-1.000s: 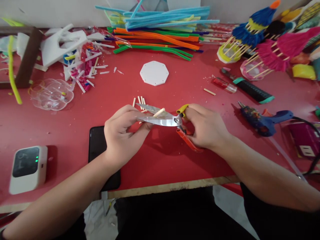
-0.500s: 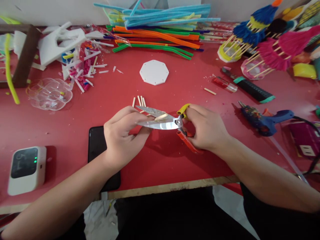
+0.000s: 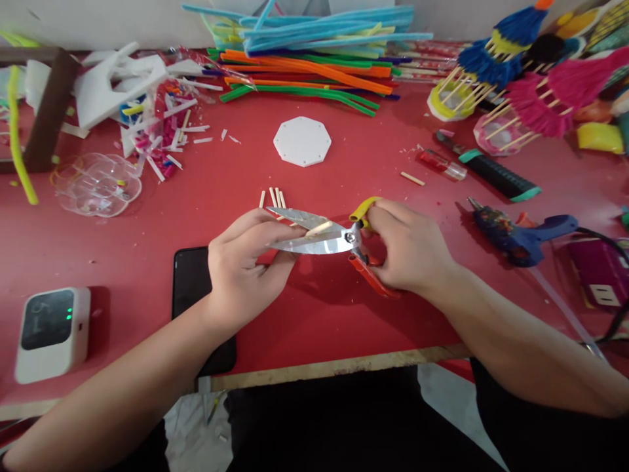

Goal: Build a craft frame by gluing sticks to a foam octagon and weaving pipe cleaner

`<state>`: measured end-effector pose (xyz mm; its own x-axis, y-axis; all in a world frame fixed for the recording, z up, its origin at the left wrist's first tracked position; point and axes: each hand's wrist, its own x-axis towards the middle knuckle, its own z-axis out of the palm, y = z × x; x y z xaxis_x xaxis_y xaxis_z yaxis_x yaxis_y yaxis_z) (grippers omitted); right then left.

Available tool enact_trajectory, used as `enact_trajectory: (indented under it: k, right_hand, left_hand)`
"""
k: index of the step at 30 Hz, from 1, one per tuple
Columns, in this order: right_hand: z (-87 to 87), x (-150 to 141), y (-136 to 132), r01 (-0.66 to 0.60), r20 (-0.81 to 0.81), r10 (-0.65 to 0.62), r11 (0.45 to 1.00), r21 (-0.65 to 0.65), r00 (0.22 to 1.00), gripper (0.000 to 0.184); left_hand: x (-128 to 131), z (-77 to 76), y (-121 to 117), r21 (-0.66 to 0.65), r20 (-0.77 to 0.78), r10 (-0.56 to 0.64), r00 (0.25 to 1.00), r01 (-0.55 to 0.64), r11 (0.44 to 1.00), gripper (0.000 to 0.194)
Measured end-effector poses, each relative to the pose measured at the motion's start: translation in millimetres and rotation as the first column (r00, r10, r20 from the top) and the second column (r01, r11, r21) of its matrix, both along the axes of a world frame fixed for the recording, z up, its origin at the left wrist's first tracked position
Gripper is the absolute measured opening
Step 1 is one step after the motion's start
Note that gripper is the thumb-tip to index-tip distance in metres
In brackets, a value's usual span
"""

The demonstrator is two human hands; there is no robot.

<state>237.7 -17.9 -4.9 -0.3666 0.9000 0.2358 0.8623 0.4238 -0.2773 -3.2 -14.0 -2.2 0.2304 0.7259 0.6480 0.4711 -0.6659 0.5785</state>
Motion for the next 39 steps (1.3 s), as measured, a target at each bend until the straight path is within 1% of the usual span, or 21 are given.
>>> enact_trajectory:
  k: [5,10,17,21,24,26,28,31,33,36,39]
  right_hand:
    - [-0.2,0,-1,0.009,0.01,-0.01,0.998,0.057,1.0,0.011]
    - [-0.4,-1,-2,0.009,0.018,-0.01,0.999,0.053,1.0,0.009]
    - [1.7,5,3,-0.055,0.059,0.06,0.995,-0.08,0.996,0.008]
    - [6.0,5,3,-0.056,0.075,0.068,0.987,-0.148,0.995,0.011]
    - [9.0,3,3,-0.044,0.093,0.06,0.985,-0.17,0.994,0.014]
    - [10.1,3,3,-0.031,0.107,0.051,0.983,-0.18,0.993,0.013]
    - [10.8,2,3,-0.019,0.119,0.042,0.981,-0.191,0.992,0.013]
    - [11.0,1,4,-0.016,0.131,0.041,0.983,-0.185,0.99,0.015]
    - [10.3,0,3,-0.018,0.124,0.039,0.986,-0.163,0.992,0.017]
    - [7.5,0,3,-0.018,0.083,0.028,0.993,-0.117,0.996,0.017]
    - [4.8,2,3,-0.033,0.042,0.037,0.994,-0.1,0.998,0.016]
  left_hand:
    - [0,0.4,0,-0.003,-0.008,-0.006,1.0,0.006,1.0,0.024]
    - [1,1.2,-1,-0.002,-0.008,0.005,1.0,-0.005,1.0,0.024]
    - [1,0.4,-2,-0.039,-0.008,-0.041,0.999,0.041,0.998,0.022]
    - [2,-0.5,0,-0.045,0.024,-0.065,0.998,0.067,0.997,0.018]
    - [2,-0.8,0,-0.057,0.049,-0.075,0.996,0.078,0.995,0.014]
    - [3,-0.8,1,-0.092,0.063,-0.076,0.995,0.082,0.992,0.011]
    - [4,-0.7,1,-0.159,0.111,-0.082,0.99,0.099,0.982,0.007]
    - [4,-0.2,4,-0.235,0.231,-0.104,0.967,0.159,0.959,0.007]
    - [4,0.2,5,-0.238,0.271,-0.122,0.955,0.189,0.953,0.006]
    - [2,0.4,6,-0.201,0.259,-0.142,0.955,0.197,0.959,0.006]
    - [0,0.4,6,-0.193,0.213,-0.135,0.968,0.177,0.965,0.008]
